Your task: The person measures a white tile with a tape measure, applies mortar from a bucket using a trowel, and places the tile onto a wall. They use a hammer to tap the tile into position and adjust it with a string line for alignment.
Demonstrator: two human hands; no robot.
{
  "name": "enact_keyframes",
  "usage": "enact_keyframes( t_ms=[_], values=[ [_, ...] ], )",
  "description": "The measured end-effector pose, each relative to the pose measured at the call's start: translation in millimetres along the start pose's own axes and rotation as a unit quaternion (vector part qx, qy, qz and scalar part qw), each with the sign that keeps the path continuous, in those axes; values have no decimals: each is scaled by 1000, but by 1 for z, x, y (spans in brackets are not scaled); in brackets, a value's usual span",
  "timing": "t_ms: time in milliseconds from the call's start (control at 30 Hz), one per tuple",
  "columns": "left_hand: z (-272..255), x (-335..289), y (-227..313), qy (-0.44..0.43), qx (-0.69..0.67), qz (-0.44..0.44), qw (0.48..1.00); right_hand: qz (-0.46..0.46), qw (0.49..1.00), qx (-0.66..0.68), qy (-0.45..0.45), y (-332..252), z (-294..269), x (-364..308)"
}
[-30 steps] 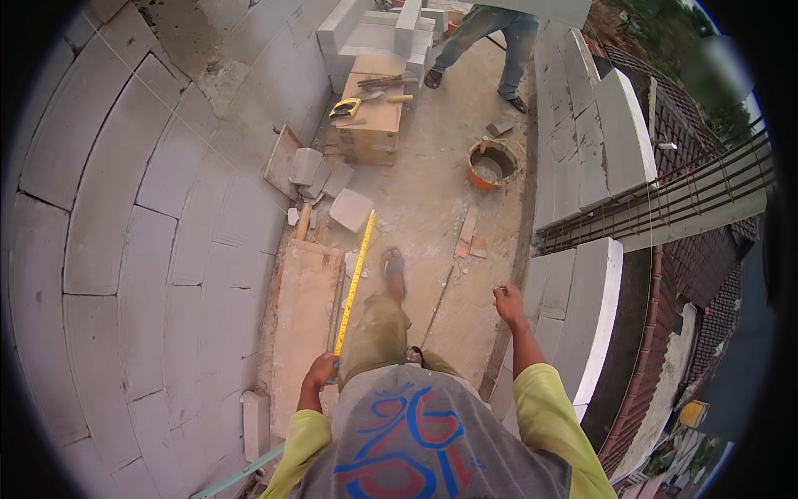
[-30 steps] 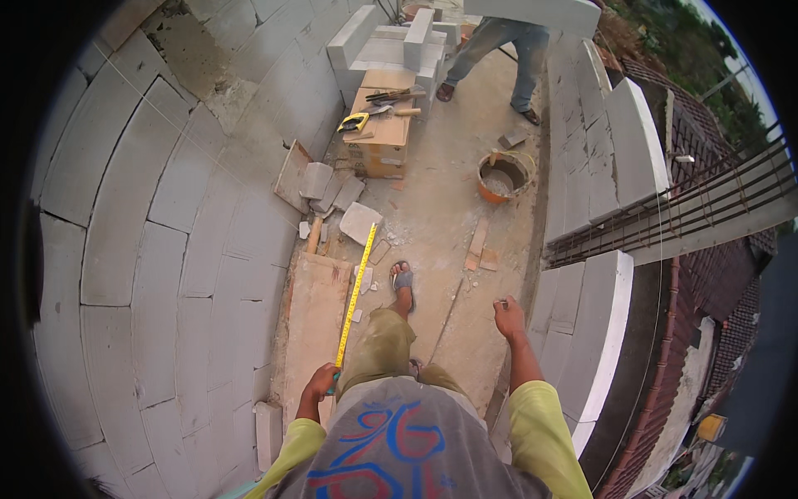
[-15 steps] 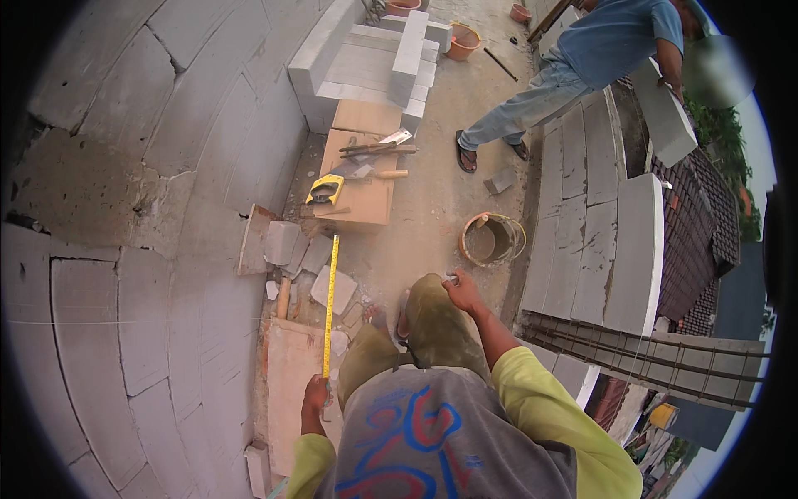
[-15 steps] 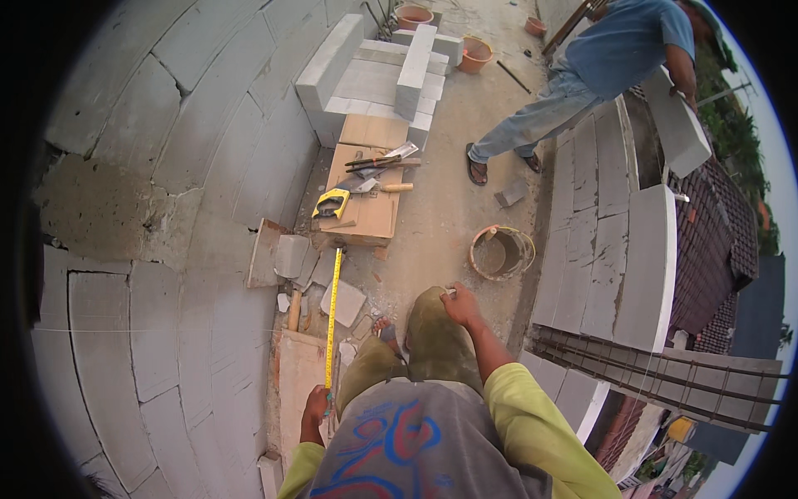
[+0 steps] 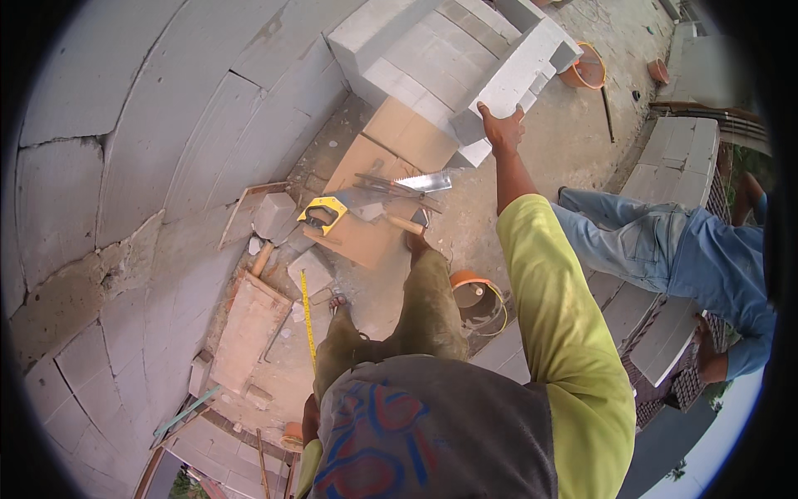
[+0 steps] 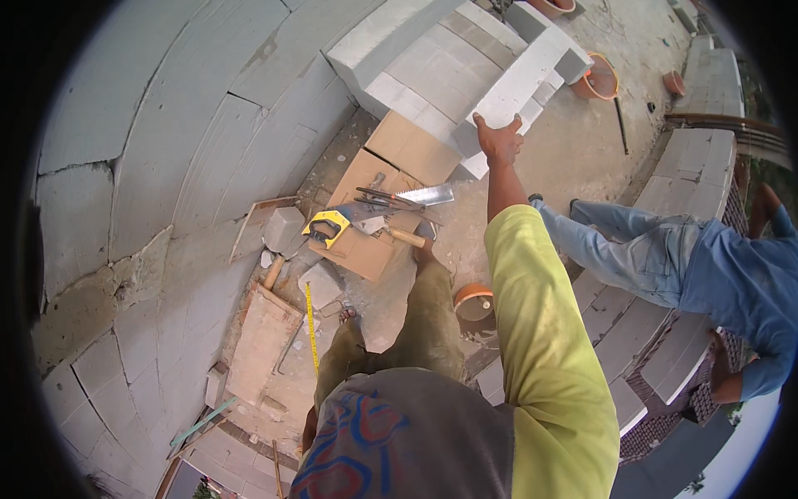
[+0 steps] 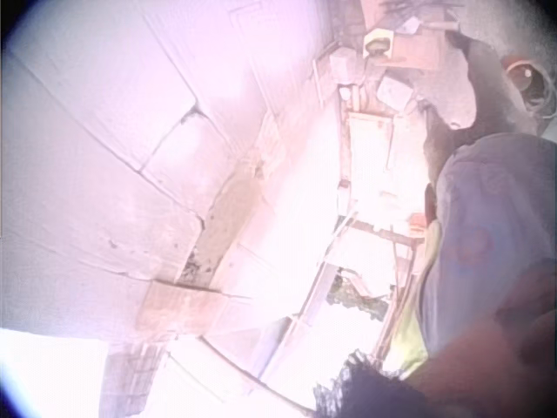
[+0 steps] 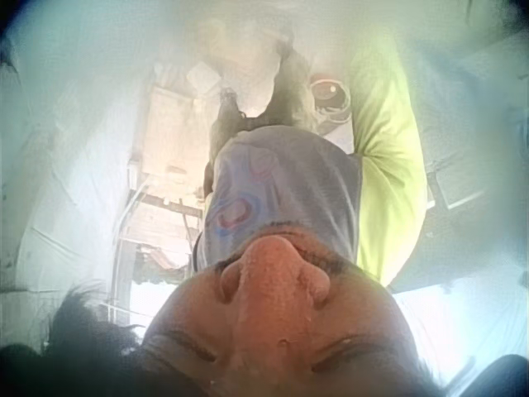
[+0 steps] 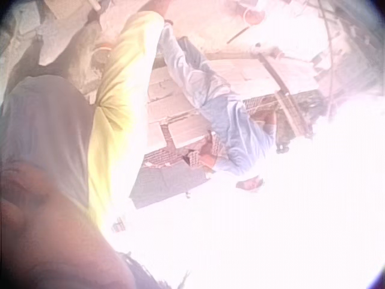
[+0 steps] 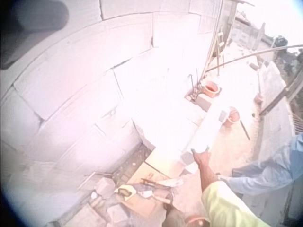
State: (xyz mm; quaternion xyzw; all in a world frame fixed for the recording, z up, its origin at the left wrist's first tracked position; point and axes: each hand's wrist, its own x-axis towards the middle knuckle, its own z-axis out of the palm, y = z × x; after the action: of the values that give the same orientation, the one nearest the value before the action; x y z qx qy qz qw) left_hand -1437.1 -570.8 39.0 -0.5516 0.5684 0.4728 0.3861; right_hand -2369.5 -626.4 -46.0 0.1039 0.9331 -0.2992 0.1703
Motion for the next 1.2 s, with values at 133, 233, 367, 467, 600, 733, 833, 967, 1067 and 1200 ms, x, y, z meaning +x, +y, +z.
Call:
enact_keyframes(
  t_ms=[133,233,367,467,600,733,833,967,1067,1200],
  values=[
    [23,-73,13,40,31,-29,998,74,997,-36,-3,-53,15,100],
    [55,-121,42,50,-3,-82,995,136,981,-134,24,-70,39,121],
    [83,-112,127,23,-200,-193,960,107,988,-111,18,-77,35,123],
    [90,-107,123,37,-319,-291,901,77,993,-90,-6,-50,25,141],
    [89,-102,96,36,-445,-340,828,-66,996,-47,-29,-1,-40,177],
    [90,-69,55,7,-478,-364,799,-115,978,1,-172,21,-150,149],
    [96,-30,-1,-12,-505,-320,801,-182,958,-128,-183,36,-207,54],
    [66,27,-73,-32,-542,-220,811,-356,881,-261,-171,55,-252,-160],
    [37,84,-156,-44,-531,-178,828,-378,828,-372,-180,57,-270,-314],
    [-13,127,-270,-16,-509,-122,852,-358,788,-439,-241,35,-228,-547]
  ],
)
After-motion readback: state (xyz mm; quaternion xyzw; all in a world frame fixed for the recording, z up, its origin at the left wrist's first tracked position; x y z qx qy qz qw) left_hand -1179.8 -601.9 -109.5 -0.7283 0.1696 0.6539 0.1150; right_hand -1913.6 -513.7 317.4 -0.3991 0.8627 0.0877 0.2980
